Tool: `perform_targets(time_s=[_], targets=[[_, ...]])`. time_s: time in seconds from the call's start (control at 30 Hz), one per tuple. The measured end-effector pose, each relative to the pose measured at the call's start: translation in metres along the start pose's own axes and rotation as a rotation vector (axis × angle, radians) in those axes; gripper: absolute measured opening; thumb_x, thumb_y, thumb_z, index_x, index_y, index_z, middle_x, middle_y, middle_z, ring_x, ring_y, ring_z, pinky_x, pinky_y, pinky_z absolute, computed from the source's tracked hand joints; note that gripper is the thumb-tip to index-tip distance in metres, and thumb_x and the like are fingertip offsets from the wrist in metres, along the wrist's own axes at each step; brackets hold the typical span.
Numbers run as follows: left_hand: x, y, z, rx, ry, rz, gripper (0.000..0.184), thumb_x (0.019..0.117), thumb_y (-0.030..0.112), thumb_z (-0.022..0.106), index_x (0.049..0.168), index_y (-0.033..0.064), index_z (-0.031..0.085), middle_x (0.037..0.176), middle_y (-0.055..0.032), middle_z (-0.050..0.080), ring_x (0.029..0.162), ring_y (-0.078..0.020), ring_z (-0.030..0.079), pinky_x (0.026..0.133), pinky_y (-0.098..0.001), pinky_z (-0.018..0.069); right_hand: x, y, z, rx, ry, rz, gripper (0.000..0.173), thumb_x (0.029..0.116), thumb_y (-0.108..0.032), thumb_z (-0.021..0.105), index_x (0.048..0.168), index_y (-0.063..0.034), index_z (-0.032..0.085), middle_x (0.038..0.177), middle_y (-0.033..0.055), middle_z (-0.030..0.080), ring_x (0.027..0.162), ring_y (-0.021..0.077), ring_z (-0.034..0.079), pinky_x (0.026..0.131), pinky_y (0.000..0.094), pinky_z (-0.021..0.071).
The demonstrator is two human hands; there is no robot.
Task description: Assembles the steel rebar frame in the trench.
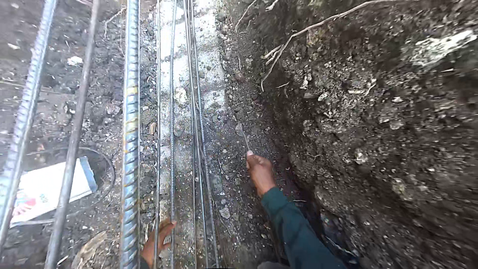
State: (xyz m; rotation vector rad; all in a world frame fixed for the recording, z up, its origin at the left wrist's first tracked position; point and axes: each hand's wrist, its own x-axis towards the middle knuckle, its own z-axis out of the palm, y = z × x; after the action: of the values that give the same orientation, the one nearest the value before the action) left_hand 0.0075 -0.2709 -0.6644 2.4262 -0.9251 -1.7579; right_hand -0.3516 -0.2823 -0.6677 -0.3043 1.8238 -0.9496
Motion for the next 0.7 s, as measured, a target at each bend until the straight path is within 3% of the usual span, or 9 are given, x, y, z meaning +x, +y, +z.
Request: perform_targets(time_s=[0.13,0.23,0.3,0.37,0.4,0.53,0.6,0.63,0.7], targets=[[-0.006,0.005,0.002,0.047,-0.014,-0.001,0.052,0.1063,0.020,0.054,0.152,-0.0023,0.040,0.153,-0.0264,0.043,0.137,-0.0399,0.045,0.106,-0.0611,0.0404,-0.002,-0.013,0.002,-0.218,0.003,0.003,0.051,0.1116,-0.039,0.041,0.092,0.0003,0.068,0.080,0.0163,0.061,0.077,0.0307,0.060,0.076,0.0540,0.0481],[0.008,-0.002,-0.007,0.068,-0.040,0.028,0.052,0.1048,0.021,0.057,0.149,-0.0013,0.043,0.147,-0.0256,0.049,0.130,-0.0376,0.051,0.100,-0.0588,0.0453,-0.003,-0.021,-0.009,-0.258,0.034,0.005,0.050,0.1119,-0.037,0.041,0.096,0.0009,0.068,0.087,0.0191,0.063,0.085,0.0335,0.061,0.080,0.0559,0.0481],[0.022,-0.017,-0.013,0.093,-0.074,0.037,0.053,0.1047,0.023,0.057,0.150,-0.0001,0.042,0.147,-0.0250,0.050,0.132,-0.0377,0.052,0.102,-0.0588,0.0465,0.005,-0.024,0.001,-0.290,0.003,0.006,0.050,0.1121,-0.036,0.041,0.095,0.0019,0.068,0.088,0.0202,0.063,0.086,0.0337,0.061,0.081,0.0551,0.0476],[0.025,-0.019,-0.011,0.118,-0.080,0.050,0.052,0.1058,0.023,0.055,0.150,-0.0009,0.042,0.147,-0.0257,0.050,0.133,-0.0386,0.051,0.104,-0.0597,0.0449,0.021,-0.026,0.013,-0.337,-0.064,0.021,0.050,0.1118,-0.038,0.041,0.103,0.0020,0.071,0.102,0.0241,0.068,0.100,0.0373,0.065,0.092,0.0586,0.0483],[0.025,-0.018,-0.010,0.126,-0.075,0.058,0.051,0.1056,0.023,0.055,0.149,-0.0015,0.043,0.146,-0.0261,0.051,0.133,-0.0396,0.051,0.104,-0.0612,0.0444,0.030,-0.023,0.017,-0.329,-0.082,0.015,0.050,0.1115,-0.038,0.042,0.104,0.0017,0.071,0.101,0.0231,0.068,0.099,0.0362,0.065,0.092,0.0578,0.0482],[0.022,-0.014,-0.008,0.159,-0.093,0.050,0.056,0.1046,0.028,0.058,0.151,0.0006,0.042,0.147,-0.0270,0.049,0.135,-0.0426,0.049,0.104,-0.0657,0.0419,0.049,0.021,0.005,-0.097,-0.109,-0.064,0.046,0.1119,-0.033,0.043,0.099,0.0042,0.067,0.082,0.0112,0.057,0.071,0.0212,0.052,0.070,0.0429,0.0471],[0.024,-0.011,-0.009,0.169,-0.104,0.056,0.056,0.1052,0.029,0.057,0.151,0.0007,0.042,0.146,-0.0273,0.049,0.133,-0.0417,0.049,0.103,-0.0648,0.0422,0.043,0.025,0.010,-0.055,-0.096,-0.109,0.045,0.1113,-0.032,0.043,0.089,0.0005,0.064,0.071,0.0043,0.050,0.059,0.0149,0.045,0.058,0.0359,0.0423],[0.026,-0.009,-0.010,0.169,-0.112,0.059,0.055,0.1059,0.029,0.056,0.151,0.0008,0.042,0.147,-0.0271,0.049,0.133,-0.0411,0.049,0.102,-0.0641,0.0423,0.039,0.014,0.018,-0.085,-0.102,-0.122,0.045,0.1111,-0.032,0.044,0.089,0.0001,0.066,0.072,0.0056,0.052,0.061,0.0164,0.048,0.060,0.0373,0.0435],[0.028,-0.011,-0.012,0.164,-0.118,0.064,0.053,0.1057,0.027,0.056,0.150,0.0000,0.043,0.146,-0.0270,0.049,0.131,-0.0396,0.050,0.101,-0.0616,0.0434,0.034,-0.013,0.034,-0.218,-0.163,-0.104,0.047,0.1113,-0.034,0.043,0.104,0.0028,0.071,0.092,0.0179,0.066,0.086,0.0291,0.063,0.084,0.0500,0.0506]])
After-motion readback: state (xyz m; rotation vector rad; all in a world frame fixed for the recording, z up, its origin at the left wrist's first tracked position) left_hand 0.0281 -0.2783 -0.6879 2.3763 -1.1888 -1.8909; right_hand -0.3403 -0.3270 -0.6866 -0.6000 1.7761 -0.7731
